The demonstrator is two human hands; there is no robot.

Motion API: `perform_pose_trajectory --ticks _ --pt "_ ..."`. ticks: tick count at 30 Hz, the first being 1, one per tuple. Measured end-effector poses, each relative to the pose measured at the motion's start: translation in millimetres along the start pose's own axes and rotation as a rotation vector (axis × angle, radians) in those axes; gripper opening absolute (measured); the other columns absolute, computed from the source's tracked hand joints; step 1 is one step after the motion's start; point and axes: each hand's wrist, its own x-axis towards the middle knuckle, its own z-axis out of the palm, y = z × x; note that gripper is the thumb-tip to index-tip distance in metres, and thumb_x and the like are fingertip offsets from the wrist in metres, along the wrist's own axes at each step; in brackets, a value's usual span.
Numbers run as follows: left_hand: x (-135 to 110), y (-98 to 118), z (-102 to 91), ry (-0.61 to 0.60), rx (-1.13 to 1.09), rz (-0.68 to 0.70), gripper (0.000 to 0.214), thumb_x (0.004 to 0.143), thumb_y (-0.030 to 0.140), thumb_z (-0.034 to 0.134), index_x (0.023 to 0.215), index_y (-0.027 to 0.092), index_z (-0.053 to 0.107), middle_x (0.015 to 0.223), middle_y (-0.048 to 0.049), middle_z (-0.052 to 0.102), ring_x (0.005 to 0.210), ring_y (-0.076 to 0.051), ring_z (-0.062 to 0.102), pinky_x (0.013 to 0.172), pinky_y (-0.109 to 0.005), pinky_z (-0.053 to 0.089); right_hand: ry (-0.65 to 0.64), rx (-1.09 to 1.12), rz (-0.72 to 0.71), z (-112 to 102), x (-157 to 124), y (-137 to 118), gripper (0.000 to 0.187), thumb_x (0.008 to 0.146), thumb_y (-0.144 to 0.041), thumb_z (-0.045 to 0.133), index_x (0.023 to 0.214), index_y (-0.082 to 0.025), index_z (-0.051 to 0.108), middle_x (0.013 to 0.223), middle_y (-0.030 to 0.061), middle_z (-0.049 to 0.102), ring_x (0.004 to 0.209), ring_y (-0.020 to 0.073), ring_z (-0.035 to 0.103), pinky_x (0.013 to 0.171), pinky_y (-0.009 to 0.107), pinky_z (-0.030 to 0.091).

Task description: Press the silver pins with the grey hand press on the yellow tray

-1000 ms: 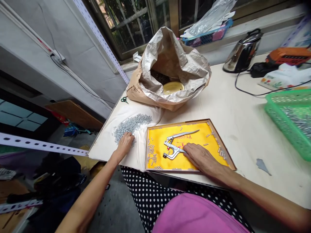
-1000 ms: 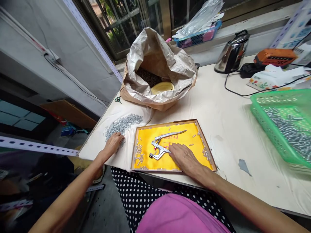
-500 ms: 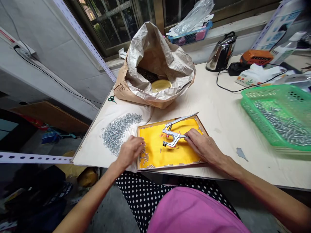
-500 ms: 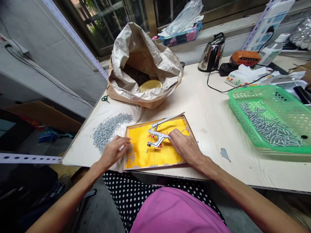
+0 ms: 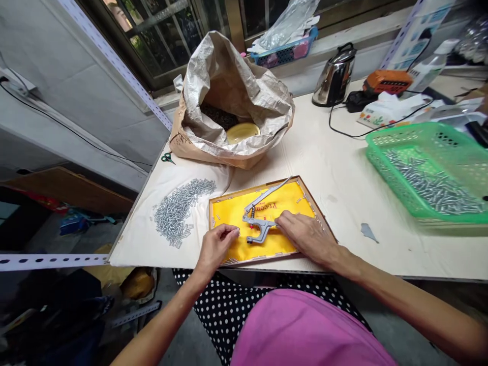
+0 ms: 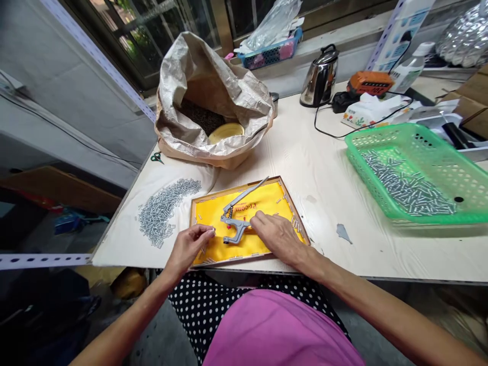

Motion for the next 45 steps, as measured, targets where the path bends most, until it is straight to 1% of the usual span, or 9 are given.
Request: perform_pose_trajectory --ticks 6,19,22,26,31,33,36,38,45 --pt "-8.0 -3.8 36.0 0.034 -0.113 -0.159 0.035 0.079 0.049 0.067 0.085 0.016 0.076 0.083 -0.0068 0.077 0.079 -0.022 0.071 0.074 -0.030 0.055 -0.018 -0.045 -0.079 7.7 -0.1 -14.0 0.016 0.100 -0.013 0.043 0.099 -0.020 0.057 0.090 0.0046 0.062 0.075 0.0175 0.054 0.067 0.030 0.037" --pt "-1.9 11.1 36.1 -0.018 0.159 -0.177 0.021 0.079 0.033 0.061 0.069 0.017 0.072 0.076 -0.0053 0.074 0.074 -0.019 0.067 0.072 -0.028 0.048 -0.054 0.015 -0.034 20.9 2.4 -9.1 0.017 0.101 -0.013 0.041 0.099 -0.020 0.056 0.092 0.0052 0.062 0.083 0.0202 0.051 0.072 0.034 0.032" --pt "4.7 13.5 32.5 -0.088 0.235 -0.213 0.022 0.076 0.032 0.062 0.062 0.017 0.070 0.068 -0.0032 0.071 0.067 -0.018 0.063 0.065 -0.026 0.043 -0.110 0.019 -0.029 22.1 9.1 -5.2 0.014 0.100 -0.015 0.045 0.096 -0.020 0.058 0.093 0.0064 0.063 0.086 0.0221 0.049 0.074 0.035 0.030" --pt "15.9 13.9 27.0 -0.261 0.237 -0.286 0.030 0.073 0.038 0.062 0.051 0.017 0.061 0.046 0.0030 0.051 0.050 -0.012 0.044 0.052 -0.024 0.028 -0.193 0.005 -0.005 20.7 15.7 -5.0 0.014 0.099 -0.016 0.047 0.099 -0.020 0.061 0.096 0.0075 0.064 0.090 0.0233 0.049 0.075 0.036 0.030" --pt "24.0 11.3 23.8 -0.390 0.210 -0.345 0.038 0.069 0.049 0.061 0.048 0.018 0.052 0.044 0.0046 0.040 0.047 -0.009 0.034 0.049 -0.024 0.020 -0.239 0.044 0.036 14.9 16.7 -3.5 0.011 0.097 -0.021 0.053 0.103 -0.019 0.062 0.104 0.0090 0.065 0.096 0.0249 0.052 0.081 0.038 0.037" --pt "24.0 9.7 23.8 -0.403 0.209 -0.343 0.040 0.068 0.052 0.061 0.048 0.018 0.051 0.044 0.0043 0.040 0.048 -0.010 0.035 0.049 -0.024 0.021 -0.222 0.081 0.015 11.0 19.0 4.4 0.023 0.092 -0.032 0.064 0.109 -0.017 0.062 0.122 0.0132 0.062 0.107 0.0279 0.053 0.086 0.041 0.041" --pt "21.8 7.1 25.0 -0.369 0.197 -0.339 0.041 0.067 0.054 0.062 0.050 0.018 0.055 0.045 0.0041 0.041 0.049 -0.010 0.037 0.049 -0.024 0.023 -0.183 0.093 -0.031 6.7 28.3 24.0 0.068 0.077 -0.046 0.080 0.131 -0.013 0.054 0.149 0.0214 0.044 0.129 0.0367 0.043 0.099 0.049 0.041" --pt "19.9 5.5 26.0 -0.340 0.186 -0.342 0.041 0.066 0.055 0.064 0.053 0.017 0.058 0.047 0.0036 0.044 0.051 -0.010 0.038 0.049 -0.023 0.025 -0.205 0.077 -0.052 6.5 37.3 37.5 0.088 0.070 -0.053 0.083 0.141 -0.013 0.048 0.153 0.0231 0.039 0.136 0.0410 0.036 0.103 0.054 0.038" --pt "19.3 -1.4 27.6 -0.352 0.184 -0.344 0.044 0.067 0.059 0.060 0.053 0.017 0.054 0.047 0.0040 0.040 0.050 -0.010 0.037 0.051 -0.024 0.025 -0.320 0.040 -0.101 9.8 61.1 52.3 0.091 0.069 -0.067 0.074 0.137 -0.010 0.052 0.134 0.0216 0.055 0.121 0.0399 0.046 0.097 0.055 0.038"
